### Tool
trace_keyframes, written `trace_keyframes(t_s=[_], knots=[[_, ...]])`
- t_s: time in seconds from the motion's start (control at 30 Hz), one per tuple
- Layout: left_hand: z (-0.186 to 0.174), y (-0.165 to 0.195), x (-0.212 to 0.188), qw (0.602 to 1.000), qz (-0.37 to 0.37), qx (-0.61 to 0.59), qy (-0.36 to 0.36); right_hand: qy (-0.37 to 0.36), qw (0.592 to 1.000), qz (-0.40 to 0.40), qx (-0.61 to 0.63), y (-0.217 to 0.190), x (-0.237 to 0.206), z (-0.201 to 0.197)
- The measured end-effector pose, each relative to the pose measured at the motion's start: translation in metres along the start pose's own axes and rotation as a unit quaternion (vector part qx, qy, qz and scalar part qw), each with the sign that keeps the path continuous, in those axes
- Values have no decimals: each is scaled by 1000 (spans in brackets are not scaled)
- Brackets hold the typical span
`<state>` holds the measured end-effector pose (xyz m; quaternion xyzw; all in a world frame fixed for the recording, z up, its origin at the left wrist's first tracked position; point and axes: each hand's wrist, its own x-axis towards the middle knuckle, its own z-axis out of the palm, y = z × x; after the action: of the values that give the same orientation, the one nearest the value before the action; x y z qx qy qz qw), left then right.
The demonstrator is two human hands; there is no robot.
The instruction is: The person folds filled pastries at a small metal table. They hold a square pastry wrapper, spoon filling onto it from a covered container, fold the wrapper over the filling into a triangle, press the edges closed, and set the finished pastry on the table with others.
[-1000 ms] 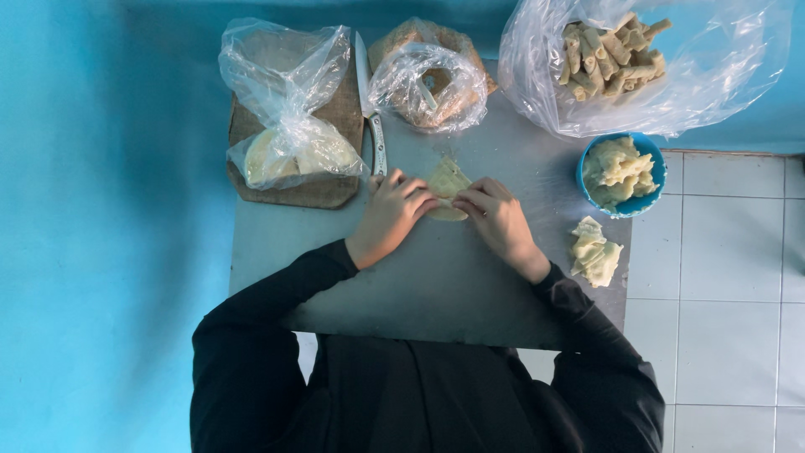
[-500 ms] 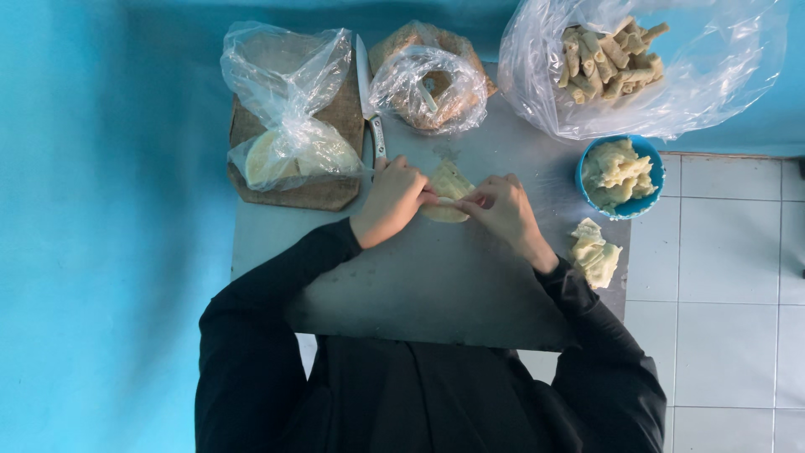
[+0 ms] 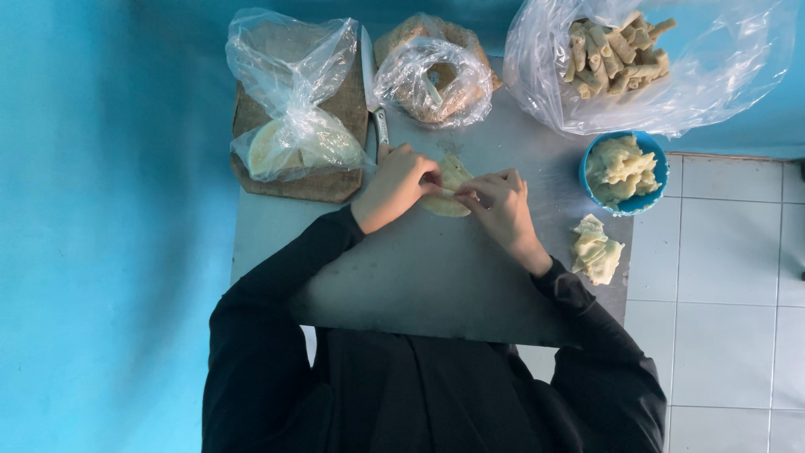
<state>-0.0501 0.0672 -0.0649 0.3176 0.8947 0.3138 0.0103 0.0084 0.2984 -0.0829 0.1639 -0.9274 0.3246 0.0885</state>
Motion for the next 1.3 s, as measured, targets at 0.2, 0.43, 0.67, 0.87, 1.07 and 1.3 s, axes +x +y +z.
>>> trace_keyframes(t_s=[0.2, 0.43, 0.67, 0.87, 1.07, 1.3], knots=[[3, 9, -21, 997, 37, 33, 61, 62, 996, -33, -63, -19, -12, -2], [12, 9, -20, 984, 89, 133, 83, 35, 998, 4, -45, -20, 3, -3], [11, -2, -5, 999, 24, 15, 29, -110, 986, 105, 66, 5, 30, -15], [16, -15, 22, 995, -84, -15, -59, -165, 973, 133, 94, 18, 42, -16], [14, -13, 23, 992, -93, -4, -90, -26, 998, -19, 54, 5, 21, -5], [9, 4, 7, 998, 52, 27, 4, 30, 996, -75, -23, -9, 2, -1]])
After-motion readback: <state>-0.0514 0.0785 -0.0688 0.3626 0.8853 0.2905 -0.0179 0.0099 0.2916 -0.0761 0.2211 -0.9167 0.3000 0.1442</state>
